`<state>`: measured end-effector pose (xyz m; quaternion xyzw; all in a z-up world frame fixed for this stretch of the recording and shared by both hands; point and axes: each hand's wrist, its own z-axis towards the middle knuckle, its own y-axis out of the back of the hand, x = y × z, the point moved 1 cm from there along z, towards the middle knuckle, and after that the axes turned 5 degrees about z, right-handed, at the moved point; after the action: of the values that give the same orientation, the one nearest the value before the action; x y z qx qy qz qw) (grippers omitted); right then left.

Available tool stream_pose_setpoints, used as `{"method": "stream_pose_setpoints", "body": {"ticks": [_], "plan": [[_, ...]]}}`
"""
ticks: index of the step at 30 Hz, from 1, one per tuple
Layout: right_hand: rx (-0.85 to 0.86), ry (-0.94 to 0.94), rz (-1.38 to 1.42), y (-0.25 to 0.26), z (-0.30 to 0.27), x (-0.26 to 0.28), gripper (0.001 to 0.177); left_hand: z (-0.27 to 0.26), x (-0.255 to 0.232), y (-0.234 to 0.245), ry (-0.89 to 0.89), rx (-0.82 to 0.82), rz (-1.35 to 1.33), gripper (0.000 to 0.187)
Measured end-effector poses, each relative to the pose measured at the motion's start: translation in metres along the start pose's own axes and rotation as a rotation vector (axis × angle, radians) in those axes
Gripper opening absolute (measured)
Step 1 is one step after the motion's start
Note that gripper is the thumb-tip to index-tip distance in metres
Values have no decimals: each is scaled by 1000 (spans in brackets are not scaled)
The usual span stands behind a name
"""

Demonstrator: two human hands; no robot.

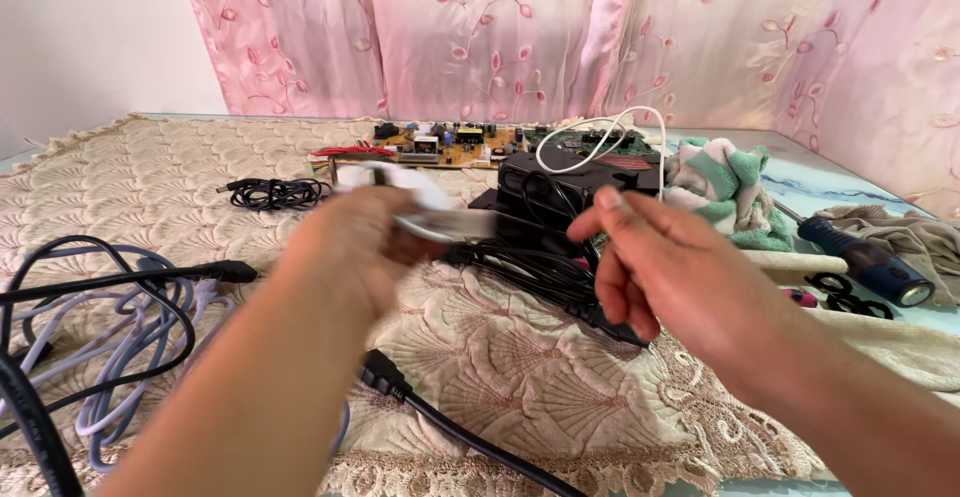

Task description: The person organizes a pile of tangled electronic cables on a table. They pick up individual cables, untangle them, and coil them neatly by hand. The person handles several different types of cables, including power cords and USB cables, placing the coiled bundles back on the table.

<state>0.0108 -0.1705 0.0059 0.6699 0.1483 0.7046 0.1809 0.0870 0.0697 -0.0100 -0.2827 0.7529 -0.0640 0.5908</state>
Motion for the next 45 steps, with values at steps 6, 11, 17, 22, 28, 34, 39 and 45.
{"method": "stream_pose_setpoints", "body": {"ticks": [6, 11, 17, 22, 28, 34, 39, 45], "plan": [[165, 24, 82, -16, -4, -10, 39, 89, -42, 22, -83, -235, -38, 21], [288, -68, 2, -28, -12, -16, 32, 136, -49, 32, -55, -244, -9, 16], [324, -56, 50, -31, -16, -22, 28, 146, -27, 51, -75, -329, 169, 13], [314, -61, 32, -35, -14, -29, 24, 142, -20, 52, -17, -272, 3, 18], [315, 12, -67, -36, -13, -37, 26, 73, -33, 24, 32, -345, 152, 23], [311, 110, -71, -42, -13, -41, 27, 11, -18, 6, -196, -19, 497, 22], [208, -1, -279, -44, -19, -31, 27, -35, 10, 8, -249, 217, 628, 24], [246, 70, -254, -46, -26, -28, 30, -89, 34, 23, -190, 203, 563, 33]]}}
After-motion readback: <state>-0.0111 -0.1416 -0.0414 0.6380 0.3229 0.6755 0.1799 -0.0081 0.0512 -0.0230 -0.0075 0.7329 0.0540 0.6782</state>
